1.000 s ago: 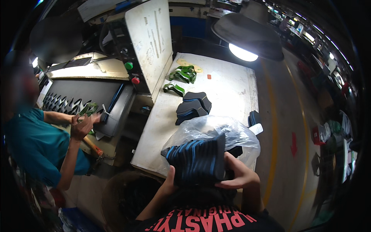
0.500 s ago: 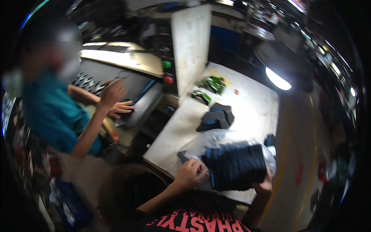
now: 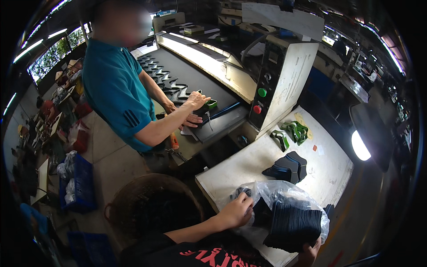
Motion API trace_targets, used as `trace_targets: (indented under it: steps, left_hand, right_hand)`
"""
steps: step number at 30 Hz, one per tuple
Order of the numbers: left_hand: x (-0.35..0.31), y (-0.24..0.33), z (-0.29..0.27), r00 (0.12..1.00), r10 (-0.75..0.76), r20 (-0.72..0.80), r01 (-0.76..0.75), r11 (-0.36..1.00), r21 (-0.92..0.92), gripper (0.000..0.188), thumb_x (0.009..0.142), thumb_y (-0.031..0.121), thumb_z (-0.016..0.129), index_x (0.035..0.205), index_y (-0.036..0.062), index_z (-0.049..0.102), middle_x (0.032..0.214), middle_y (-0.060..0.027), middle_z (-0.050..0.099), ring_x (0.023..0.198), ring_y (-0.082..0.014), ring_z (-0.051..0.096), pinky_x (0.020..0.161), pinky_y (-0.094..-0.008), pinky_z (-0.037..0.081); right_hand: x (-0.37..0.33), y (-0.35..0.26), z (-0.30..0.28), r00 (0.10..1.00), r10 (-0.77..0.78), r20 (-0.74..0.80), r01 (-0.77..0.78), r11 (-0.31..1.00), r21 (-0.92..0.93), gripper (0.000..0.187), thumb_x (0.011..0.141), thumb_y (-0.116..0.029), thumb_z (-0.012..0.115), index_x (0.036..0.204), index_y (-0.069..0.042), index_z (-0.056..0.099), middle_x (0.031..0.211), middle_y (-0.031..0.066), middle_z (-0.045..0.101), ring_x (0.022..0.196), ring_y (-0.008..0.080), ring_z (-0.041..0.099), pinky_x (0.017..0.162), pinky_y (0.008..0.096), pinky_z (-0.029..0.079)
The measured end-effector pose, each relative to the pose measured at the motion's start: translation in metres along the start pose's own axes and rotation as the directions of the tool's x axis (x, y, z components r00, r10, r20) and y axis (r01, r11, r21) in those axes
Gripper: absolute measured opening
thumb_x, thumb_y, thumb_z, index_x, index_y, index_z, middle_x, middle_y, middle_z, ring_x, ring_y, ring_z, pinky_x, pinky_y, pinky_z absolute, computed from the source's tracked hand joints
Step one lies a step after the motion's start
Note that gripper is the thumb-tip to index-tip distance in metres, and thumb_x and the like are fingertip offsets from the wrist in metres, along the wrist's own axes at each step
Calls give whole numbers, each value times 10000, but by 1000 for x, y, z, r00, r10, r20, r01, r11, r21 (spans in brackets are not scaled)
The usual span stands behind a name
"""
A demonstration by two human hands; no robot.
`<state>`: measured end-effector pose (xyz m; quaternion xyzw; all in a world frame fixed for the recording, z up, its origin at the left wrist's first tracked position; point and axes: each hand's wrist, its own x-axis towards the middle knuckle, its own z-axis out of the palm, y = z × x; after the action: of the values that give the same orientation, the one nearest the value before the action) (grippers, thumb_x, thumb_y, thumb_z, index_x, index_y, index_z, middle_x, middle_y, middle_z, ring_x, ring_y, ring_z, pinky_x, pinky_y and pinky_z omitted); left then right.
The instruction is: The person walks through a factory floor, picks up a clear plastic bag, and places folded dark garments into it at a workstation. The person then ties the bag closed with a pink tie and walks away with the sealed package.
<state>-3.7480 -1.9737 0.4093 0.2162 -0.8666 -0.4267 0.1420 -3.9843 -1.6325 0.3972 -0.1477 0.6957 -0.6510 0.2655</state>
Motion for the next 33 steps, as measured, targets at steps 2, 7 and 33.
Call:
trace_targets:
  steps: [2, 7, 33]
  left_hand:
    - [-5, -6, -4, 996, 82, 22, -83, 995, 53, 374, 884, 54, 673, 1256, 83, 643, 1314, -262, 520, 1167, -444, 622, 1024, -485, 518]
    - [-18, -16, -19, 976, -57, 211, 4, 970, 241, 856, 833, -16, 636, 1628, 169, 379, 1556, -371, 328, 1423, -548, 411, 1185, -464, 419]
    - [-30, -39, -42, 976, -190, 106, 217, 833, -509, 525, 901, -42, 545, 1425, -29, 585, 1358, -137, 657, 1285, -218, 594, 1130, -313, 423]
  right_hand:
    - [5, 11, -6, 998, 52, -22, -54, 992, -115, 916, 792, -83, 878, 1572, -3, 405, 1506, 224, 507, 1361, 361, 523, 1131, 443, 448]
    - [5, -1, 10, 997, 78, 10, -74, 981, -182, 894, 832, -48, 866, 1595, -40, 401, 1575, 251, 448, 1412, 402, 475, 1148, 458, 436]
    - [-4, -70, 198, 873, -296, 388, 473, 711, -520, 746, 910, -4, 727, 1534, 142, 345, 1304, 362, 638, 1234, 458, 656, 1058, 420, 508]
